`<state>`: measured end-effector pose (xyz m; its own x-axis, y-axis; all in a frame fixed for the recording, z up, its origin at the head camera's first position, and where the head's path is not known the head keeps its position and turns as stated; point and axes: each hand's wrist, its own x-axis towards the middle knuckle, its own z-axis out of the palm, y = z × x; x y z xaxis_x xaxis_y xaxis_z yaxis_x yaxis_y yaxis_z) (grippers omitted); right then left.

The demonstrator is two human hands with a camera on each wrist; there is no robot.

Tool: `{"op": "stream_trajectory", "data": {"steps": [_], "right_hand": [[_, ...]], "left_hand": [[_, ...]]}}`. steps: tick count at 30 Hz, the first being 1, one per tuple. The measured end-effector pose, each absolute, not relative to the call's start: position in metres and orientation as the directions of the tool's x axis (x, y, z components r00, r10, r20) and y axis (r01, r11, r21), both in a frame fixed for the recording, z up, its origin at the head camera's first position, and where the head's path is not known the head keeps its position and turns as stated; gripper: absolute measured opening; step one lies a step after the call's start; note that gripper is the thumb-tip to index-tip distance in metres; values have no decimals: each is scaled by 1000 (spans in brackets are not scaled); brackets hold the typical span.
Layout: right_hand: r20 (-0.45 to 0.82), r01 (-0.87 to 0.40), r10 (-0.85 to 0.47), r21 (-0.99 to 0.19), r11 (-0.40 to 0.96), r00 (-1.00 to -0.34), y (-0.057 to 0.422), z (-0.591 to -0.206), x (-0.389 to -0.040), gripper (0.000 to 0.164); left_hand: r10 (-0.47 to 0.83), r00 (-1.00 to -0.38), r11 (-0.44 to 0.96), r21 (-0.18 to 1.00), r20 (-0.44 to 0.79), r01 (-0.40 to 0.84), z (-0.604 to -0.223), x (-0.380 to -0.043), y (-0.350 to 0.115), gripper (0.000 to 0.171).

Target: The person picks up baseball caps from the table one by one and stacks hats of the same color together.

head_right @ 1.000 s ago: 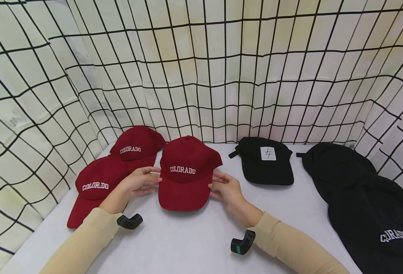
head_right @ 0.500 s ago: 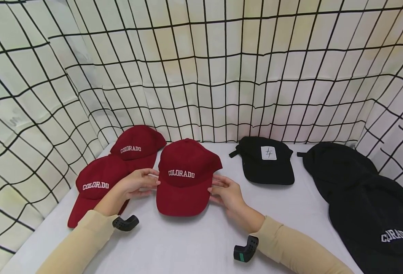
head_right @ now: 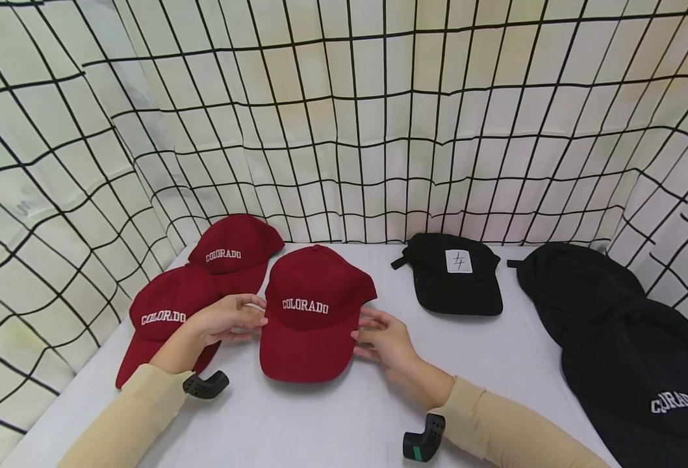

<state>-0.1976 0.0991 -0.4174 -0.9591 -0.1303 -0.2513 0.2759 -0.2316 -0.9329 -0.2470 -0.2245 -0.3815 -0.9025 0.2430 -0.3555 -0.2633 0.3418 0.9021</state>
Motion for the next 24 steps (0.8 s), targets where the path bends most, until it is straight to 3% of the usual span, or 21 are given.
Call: {"op": "stream_trajectory", "data": {"steps": [24], "right_hand": [[-262, 295, -186, -938, -183, -947, 99, -418, -176, 50]], "left_hand": [[336, -864, 433, 876, -374, -210, -382, -235, -234, 22]]}}
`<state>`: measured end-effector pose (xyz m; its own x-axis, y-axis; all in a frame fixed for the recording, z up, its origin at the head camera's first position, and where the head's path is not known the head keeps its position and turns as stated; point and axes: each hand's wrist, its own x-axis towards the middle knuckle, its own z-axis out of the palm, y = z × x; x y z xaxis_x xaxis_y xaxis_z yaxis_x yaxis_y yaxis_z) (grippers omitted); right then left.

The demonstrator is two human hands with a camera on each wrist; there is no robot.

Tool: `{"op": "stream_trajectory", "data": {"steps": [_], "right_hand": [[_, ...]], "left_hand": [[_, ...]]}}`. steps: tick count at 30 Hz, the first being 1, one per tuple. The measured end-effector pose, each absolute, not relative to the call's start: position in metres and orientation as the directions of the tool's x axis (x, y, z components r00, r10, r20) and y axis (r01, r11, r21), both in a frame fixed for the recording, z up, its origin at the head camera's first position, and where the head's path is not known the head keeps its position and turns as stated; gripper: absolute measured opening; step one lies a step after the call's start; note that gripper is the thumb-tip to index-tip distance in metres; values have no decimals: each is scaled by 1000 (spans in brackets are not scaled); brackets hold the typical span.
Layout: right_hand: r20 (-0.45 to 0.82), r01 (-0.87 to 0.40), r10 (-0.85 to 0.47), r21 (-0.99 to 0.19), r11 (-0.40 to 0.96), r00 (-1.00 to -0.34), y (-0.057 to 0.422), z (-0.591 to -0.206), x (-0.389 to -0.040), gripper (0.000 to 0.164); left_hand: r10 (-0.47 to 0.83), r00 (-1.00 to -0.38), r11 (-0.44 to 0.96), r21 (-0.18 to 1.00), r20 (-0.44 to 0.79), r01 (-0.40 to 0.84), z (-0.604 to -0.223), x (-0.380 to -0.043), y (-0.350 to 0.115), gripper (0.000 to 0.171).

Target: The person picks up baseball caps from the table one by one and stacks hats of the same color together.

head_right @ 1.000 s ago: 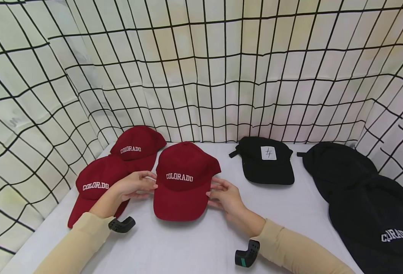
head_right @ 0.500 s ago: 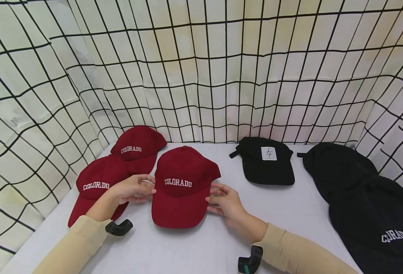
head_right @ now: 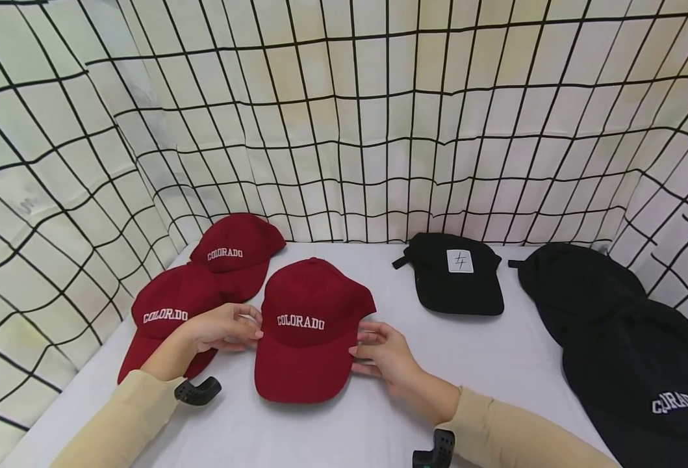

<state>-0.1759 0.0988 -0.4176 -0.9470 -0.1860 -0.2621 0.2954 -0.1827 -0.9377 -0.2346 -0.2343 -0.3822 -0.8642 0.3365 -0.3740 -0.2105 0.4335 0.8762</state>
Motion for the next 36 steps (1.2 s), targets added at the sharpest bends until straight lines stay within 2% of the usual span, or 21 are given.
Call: {"op": "stream_trajectory", "data": {"steps": [15, 23, 36], "right_hand": [[-245, 304, -290, -936, -178, -925, 105, -420, -168, 56], [-254, 315, -339, -939, -140, -906, 111, -421, -165, 62], [-244, 310, -442, -947, -82, -863, 118, -422, -161, 67]], "left_hand": [[371, -837, 493, 849, -402, -188, -383, -231, -240, 13], [427, -800, 526, 836, -421, -159, -384, -230, -242, 11], [484, -767, 496, 854, -421, -157, -388, -228, -247, 11]]}}
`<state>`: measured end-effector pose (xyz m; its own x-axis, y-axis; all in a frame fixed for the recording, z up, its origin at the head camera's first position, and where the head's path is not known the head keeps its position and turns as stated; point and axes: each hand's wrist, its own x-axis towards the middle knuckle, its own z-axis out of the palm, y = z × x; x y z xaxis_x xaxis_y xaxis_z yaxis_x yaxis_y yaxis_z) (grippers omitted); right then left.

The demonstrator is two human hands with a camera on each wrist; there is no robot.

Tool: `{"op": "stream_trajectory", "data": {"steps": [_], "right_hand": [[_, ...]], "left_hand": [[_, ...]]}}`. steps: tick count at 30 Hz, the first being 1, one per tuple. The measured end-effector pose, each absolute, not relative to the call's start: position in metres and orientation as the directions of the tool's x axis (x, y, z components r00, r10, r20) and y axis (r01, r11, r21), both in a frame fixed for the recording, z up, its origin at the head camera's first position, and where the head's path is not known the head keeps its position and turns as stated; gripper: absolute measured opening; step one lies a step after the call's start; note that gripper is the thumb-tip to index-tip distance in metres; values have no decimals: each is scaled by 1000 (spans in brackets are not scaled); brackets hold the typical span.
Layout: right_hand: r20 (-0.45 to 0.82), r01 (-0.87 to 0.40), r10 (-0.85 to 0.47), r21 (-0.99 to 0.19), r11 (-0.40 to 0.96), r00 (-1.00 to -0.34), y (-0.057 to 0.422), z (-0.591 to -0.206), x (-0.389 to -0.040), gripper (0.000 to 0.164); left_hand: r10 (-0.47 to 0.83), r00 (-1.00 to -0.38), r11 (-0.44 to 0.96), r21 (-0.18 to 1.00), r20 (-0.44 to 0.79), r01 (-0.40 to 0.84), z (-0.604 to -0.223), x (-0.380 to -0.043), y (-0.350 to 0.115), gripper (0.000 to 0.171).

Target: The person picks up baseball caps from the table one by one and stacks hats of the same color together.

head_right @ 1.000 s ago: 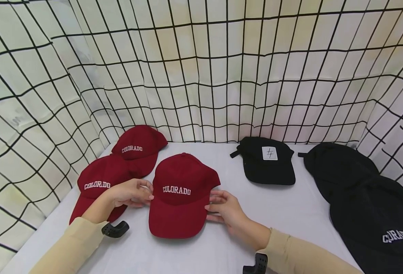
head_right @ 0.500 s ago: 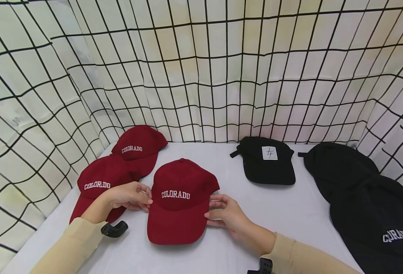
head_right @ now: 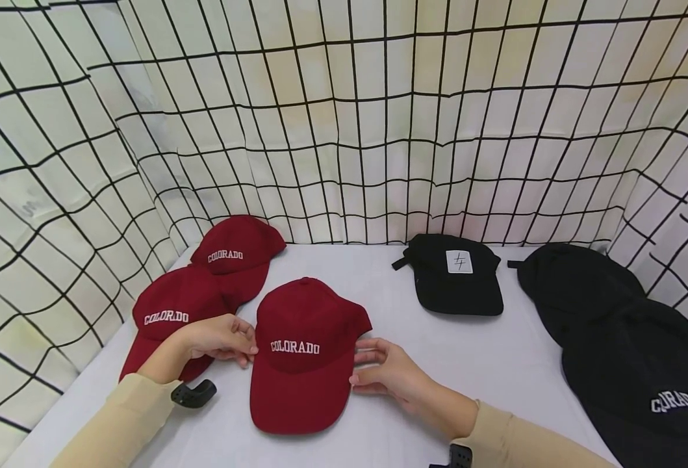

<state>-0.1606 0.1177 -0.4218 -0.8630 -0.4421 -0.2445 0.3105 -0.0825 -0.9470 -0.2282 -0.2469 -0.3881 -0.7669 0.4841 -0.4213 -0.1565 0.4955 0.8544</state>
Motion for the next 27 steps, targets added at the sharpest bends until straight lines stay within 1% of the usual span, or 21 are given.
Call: {"op": "stream_trajectory", "data": {"steps": [5, 14, 27], "right_hand": [[-266, 319, -456, -947, -41, -849, 119, -419, -160, 66], [-289, 341, -486, -940, -21, -825, 124, -415, -163, 62], [-285, 345, -542, -938, -10, -791, 133, -418, -169, 57]], "left_hand": [[495, -750, 505, 848, -439, -163, -387, -227, -247, 10], [484, -757, 513, 843, -439, -161, -387, -228, -248, 10], [478, -767, 511, 846, -428, -153, -386, -226, -247, 10]]}}
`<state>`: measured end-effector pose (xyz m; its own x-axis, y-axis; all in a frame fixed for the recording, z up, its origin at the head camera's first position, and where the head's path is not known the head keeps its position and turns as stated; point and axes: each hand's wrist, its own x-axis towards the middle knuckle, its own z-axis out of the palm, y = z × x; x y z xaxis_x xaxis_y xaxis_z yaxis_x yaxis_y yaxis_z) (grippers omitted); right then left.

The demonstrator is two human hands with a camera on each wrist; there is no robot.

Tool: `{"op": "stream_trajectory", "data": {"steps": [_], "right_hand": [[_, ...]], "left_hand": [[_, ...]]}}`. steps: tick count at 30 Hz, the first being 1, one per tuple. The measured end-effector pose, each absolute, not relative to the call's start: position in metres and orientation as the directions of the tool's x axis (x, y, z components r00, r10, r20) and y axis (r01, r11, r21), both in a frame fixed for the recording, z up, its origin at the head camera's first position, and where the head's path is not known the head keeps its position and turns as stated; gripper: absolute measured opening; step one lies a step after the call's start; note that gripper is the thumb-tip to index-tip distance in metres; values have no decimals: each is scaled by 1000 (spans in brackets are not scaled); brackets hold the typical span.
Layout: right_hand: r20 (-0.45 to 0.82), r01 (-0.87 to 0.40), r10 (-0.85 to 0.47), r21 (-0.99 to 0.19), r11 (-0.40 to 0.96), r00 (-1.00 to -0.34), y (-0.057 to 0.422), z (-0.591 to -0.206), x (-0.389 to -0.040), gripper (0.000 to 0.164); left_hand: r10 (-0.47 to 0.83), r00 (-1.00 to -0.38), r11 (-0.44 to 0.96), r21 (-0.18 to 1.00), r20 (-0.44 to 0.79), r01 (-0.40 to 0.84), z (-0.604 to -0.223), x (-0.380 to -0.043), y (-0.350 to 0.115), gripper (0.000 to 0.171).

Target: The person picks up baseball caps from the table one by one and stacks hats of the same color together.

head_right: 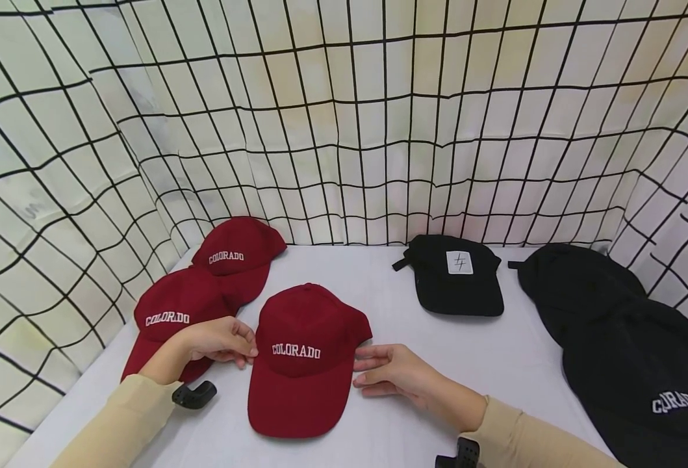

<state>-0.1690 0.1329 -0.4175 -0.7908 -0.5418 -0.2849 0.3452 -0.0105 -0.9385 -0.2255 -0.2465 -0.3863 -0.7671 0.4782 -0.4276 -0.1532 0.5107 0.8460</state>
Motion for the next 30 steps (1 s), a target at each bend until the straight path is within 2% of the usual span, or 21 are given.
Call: {"op": "stream_trajectory", "data": {"steps": [15, 30], "right_hand": [[-298, 335, -580, -941, 45, -758, 138, -413, -175, 56], [-286, 290, -576, -953, 88, -766, 141, -410, -174, 50]], "left_hand": [[462, -779, 534, 834, -424, -138, -384, -226, -245, 9], [434, -802, 587, 804, -410, -93, -377, -223, -244, 13]]}}
